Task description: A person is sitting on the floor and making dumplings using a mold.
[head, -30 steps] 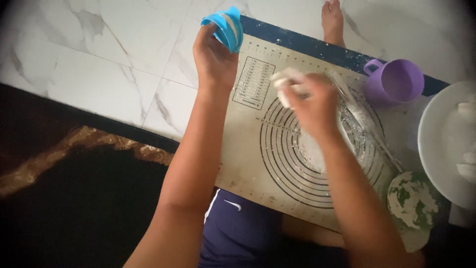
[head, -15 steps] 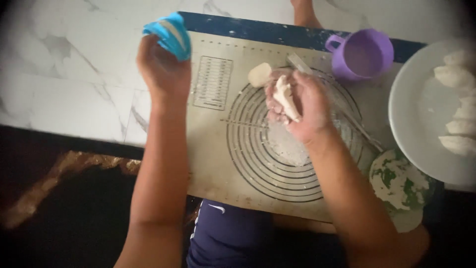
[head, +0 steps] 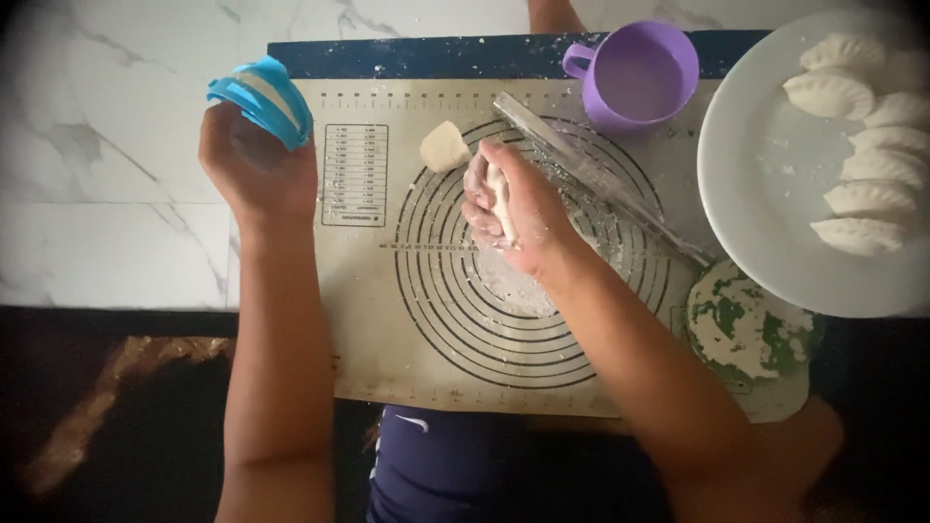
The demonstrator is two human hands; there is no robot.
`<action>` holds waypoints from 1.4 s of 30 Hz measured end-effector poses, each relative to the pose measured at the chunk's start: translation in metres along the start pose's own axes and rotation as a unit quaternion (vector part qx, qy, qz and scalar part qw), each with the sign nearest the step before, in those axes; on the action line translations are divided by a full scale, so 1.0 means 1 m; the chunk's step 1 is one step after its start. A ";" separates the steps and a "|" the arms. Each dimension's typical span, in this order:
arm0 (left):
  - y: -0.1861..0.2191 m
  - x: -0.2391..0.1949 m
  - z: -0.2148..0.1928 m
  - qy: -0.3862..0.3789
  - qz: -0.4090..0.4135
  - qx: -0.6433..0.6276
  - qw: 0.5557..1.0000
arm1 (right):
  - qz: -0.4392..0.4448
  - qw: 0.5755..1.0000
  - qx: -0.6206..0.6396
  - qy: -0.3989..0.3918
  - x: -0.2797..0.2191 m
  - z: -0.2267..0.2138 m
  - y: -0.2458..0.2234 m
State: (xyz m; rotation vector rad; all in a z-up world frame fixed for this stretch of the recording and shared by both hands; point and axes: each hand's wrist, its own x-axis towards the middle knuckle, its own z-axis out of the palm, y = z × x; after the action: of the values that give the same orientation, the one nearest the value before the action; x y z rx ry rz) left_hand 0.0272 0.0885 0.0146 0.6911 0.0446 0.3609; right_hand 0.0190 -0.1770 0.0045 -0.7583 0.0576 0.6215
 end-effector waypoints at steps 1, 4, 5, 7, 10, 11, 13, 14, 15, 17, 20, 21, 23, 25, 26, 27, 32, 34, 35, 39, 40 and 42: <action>-0.001 0.001 -0.001 0.000 0.001 0.001 1.000 | 0.000 1.000 0.000 -0.001 0.001 0.000 0.000; -0.001 0.001 -0.003 -0.002 0.010 0.005 1.000 | 0.029 0.998 0.020 0.057 0.002 0.000 0.001; 0.000 0.000 -0.001 -0.006 0.007 0.011 1.000 | 0.020 0.997 0.009 0.069 0.002 0.001 0.001; 0.001 0.000 -0.001 -0.010 0.004 0.016 1.000 | 0.012 0.997 -0.003 0.082 0.002 0.001 0.001; 0.002 0.003 -0.004 -0.009 -0.009 -0.012 1.000 | -0.010 0.997 0.002 0.080 0.001 0.002 0.000; 0.001 0.003 -0.005 -0.007 -0.002 -0.005 1.000 | -0.018 0.996 -0.012 0.084 -0.001 0.004 -0.001; 0.001 0.002 -0.005 -0.003 0.005 0.000 1.000 | -0.024 0.996 -0.026 0.087 -0.002 0.005 -0.002; 0.001 0.000 -0.005 -0.026 0.011 0.023 0.999 | -0.019 0.995 -0.024 0.097 -0.001 0.004 -0.001; 0.001 0.000 -0.003 -0.049 0.018 0.047 0.998 | -0.014 0.994 -0.021 0.105 -0.001 0.004 0.000; 0.001 0.000 -0.003 -0.033 0.015 0.030 0.999 | -0.021 0.995 0.005 0.098 0.002 -0.001 0.001; 0.002 0.002 0.000 -0.012 0.011 0.018 1.000 | -0.012 0.996 0.048 0.075 0.004 -0.006 0.000; 0.002 0.002 0.001 -0.005 0.012 0.020 1.000 | 0.007 0.996 0.061 0.057 0.005 -0.007 -0.002; 0.000 0.004 -0.006 -0.005 0.005 0.008 1.000 | -0.010 0.997 0.076 0.030 0.002 -0.002 -0.003; 0.001 0.004 -0.006 -0.006 0.000 -0.004 1.000 | -0.029 0.995 0.090 0.002 -0.001 0.006 -0.008; 0.001 0.004 -0.004 0.021 0.005 0.011 1.000 | -0.025 0.995 0.094 0.005 -0.004 0.011 -0.012; 0.000 0.002 -0.003 0.049 0.007 0.026 0.998 | -0.020 0.995 0.100 0.010 -0.008 0.015 -0.015; 0.000 0.000 -0.001 -0.013 -0.006 0.009 1.000 | -0.034 0.996 0.066 -0.049 0.003 -0.011 -0.004; -0.001 0.001 -0.004 -0.046 -0.005 0.006 0.999 | -0.024 0.998 0.051 -0.042 0.003 -0.013 -0.004; 0.000 0.002 -0.005 -0.034 -0.002 0.007 0.999 | -0.023 0.996 0.074 -0.045 0.002 -0.014 -0.004; 0.003 0.003 -0.004 -0.006 -0.001 0.010 1.000 | -0.024 0.997 0.052 -0.043 -0.001 -0.010 -0.007; 0.004 0.003 0.000 -0.006 -0.001 0.010 1.000 | -0.025 0.997 0.052 -0.043 -0.002 -0.005 -0.009; 0.004 0.000 0.006 -0.024 0.004 0.024 0.999 | -0.026 0.999 0.048 -0.008 -0.006 0.004 -0.011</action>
State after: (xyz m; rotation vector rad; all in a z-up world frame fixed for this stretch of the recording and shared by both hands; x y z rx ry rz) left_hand 0.0267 0.0876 0.0220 0.7468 0.0058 0.3516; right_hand 0.0197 -0.1832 0.0162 -0.6606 0.0522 0.5722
